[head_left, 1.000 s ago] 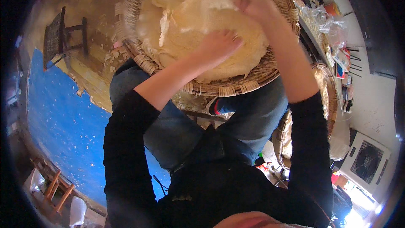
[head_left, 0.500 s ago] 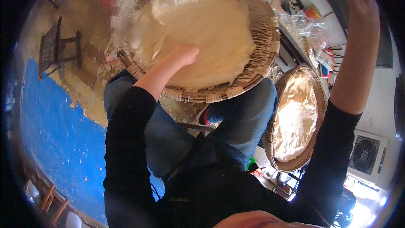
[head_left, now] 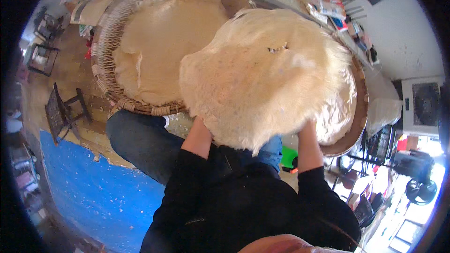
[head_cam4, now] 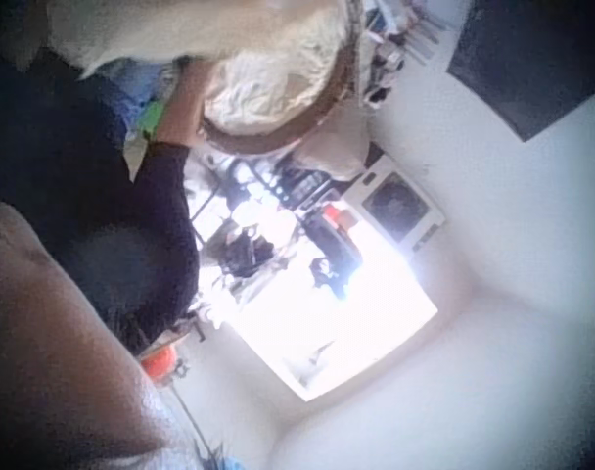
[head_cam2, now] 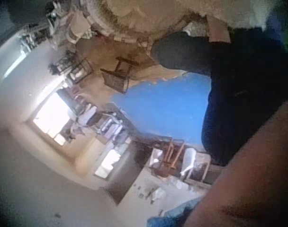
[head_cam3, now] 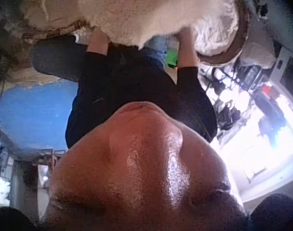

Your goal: The person repeatedly lifts, stretches, and folds a large sheet of dough by hand over a round woven basket. They transfer the dough between two baskets, smoothing and repositioning it to maintain an even shape.

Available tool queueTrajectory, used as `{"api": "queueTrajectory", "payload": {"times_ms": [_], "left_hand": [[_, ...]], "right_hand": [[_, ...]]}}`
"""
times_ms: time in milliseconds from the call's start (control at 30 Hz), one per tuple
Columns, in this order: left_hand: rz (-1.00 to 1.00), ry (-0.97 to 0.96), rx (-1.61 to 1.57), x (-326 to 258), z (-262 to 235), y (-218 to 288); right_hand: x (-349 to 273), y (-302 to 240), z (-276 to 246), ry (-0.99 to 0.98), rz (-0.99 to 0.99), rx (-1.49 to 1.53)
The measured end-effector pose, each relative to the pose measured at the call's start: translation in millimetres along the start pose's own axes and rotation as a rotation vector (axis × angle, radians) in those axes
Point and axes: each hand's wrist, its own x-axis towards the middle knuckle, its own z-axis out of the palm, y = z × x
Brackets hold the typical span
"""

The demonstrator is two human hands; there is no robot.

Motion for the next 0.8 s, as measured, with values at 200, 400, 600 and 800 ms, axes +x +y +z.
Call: {"api": "queueTrajectory", "payload": {"times_ms": [200, 400, 600, 800], "left_hand": [[0.141, 0.106, 0.237, -15.9, -9.3, 17.4], [0.172, 0.299, 0.468, -42.4, 11.8, 56.1], [0.074, 0.382, 1.000, 20.6, 93.2, 66.8], [0.228, 0.032, 0.990, 115.3, 245.1, -6.0]], "right_hand": [[-37.7, 26.7, -50.0, -0.019, 0.136, -0.125], [-35.5, 11.5, -55.7, -0.238, 0.202, -0.457], [42.0, -69.8, 35.8, -0.401, 0.001, -0.438], [66.0, -275.2, 141.1, -0.453, -0.372, -0.597]]}}
